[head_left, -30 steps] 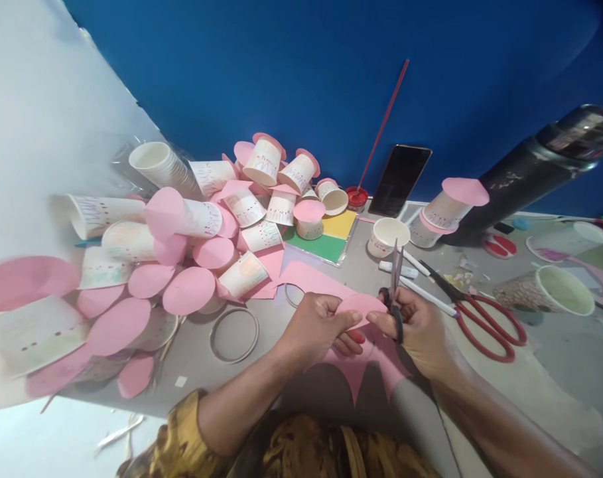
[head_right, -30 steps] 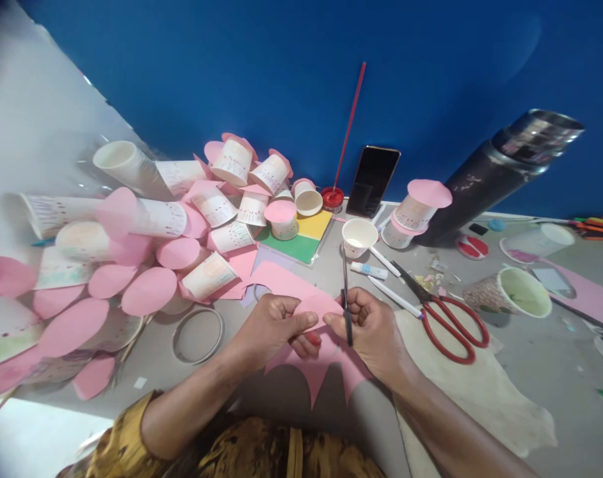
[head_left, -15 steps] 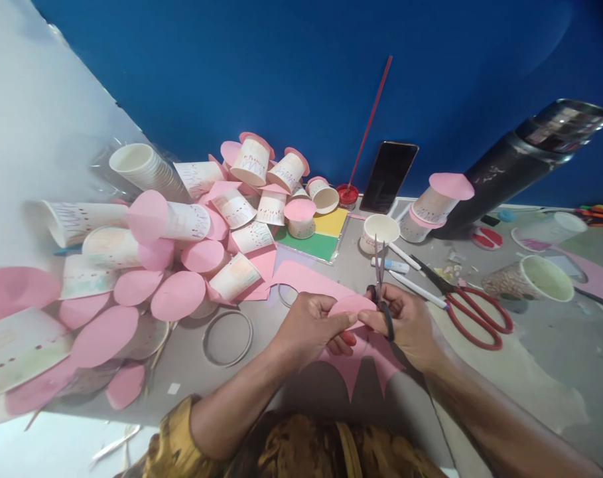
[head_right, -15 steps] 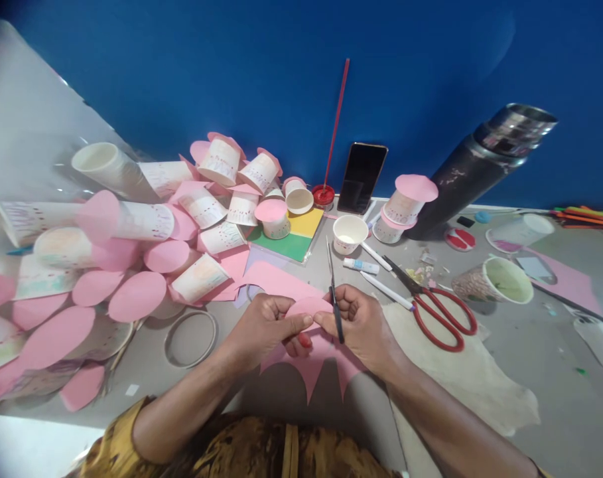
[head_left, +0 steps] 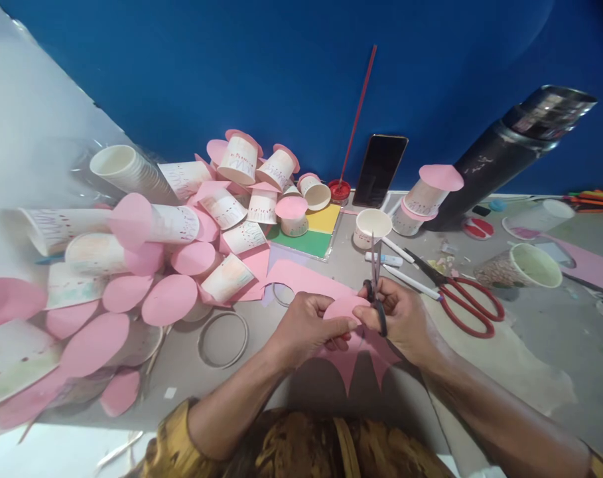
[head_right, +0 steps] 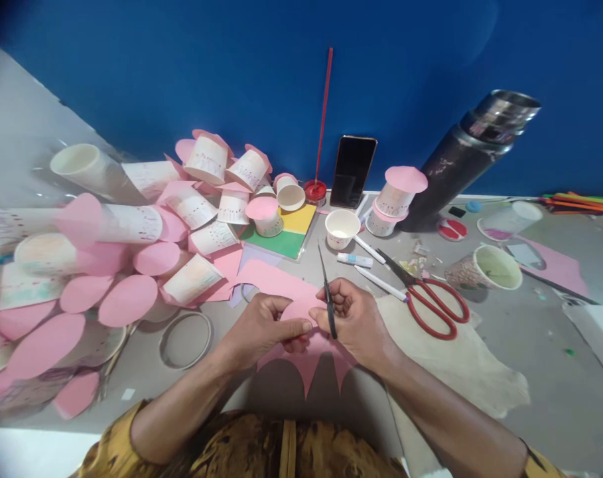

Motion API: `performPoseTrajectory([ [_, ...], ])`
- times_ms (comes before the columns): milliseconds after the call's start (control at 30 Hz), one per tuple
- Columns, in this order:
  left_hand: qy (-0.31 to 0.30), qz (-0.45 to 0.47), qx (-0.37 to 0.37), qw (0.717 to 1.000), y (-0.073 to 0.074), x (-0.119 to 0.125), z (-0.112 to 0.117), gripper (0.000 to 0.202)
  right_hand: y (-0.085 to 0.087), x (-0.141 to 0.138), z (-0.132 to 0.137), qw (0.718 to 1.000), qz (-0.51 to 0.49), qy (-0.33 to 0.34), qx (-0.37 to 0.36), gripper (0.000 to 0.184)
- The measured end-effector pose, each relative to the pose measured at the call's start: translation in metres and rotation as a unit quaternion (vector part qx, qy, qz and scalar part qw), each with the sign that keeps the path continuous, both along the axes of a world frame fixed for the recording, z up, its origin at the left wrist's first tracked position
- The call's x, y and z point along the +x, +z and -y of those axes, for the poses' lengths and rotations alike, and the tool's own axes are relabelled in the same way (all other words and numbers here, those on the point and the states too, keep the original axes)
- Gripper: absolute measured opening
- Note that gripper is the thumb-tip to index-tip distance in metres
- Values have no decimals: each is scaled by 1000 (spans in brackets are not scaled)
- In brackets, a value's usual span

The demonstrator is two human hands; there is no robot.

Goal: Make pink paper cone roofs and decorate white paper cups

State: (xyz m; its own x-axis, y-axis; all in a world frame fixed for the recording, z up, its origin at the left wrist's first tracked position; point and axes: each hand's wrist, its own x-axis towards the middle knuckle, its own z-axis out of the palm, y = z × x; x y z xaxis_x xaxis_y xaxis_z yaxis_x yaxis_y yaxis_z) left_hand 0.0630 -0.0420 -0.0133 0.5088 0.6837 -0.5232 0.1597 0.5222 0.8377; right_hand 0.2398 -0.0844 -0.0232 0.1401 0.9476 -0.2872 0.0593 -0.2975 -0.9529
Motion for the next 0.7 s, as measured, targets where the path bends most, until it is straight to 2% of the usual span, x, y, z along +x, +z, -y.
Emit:
performPoseTrajectory([
  [233, -13, 7, 11, 1000, 0, -1, 0, 27, -4, 0, 0, 1000, -7, -3, -1, 31],
  [567, 28, 15, 3, 999, 4, -2, -2, 32, -3, 5, -2, 999, -20, 37, -2, 30],
  [700, 23, 18, -6, 1000, 2, -2, -3, 35, -1, 3, -2, 999, -9, 41, 5, 29],
])
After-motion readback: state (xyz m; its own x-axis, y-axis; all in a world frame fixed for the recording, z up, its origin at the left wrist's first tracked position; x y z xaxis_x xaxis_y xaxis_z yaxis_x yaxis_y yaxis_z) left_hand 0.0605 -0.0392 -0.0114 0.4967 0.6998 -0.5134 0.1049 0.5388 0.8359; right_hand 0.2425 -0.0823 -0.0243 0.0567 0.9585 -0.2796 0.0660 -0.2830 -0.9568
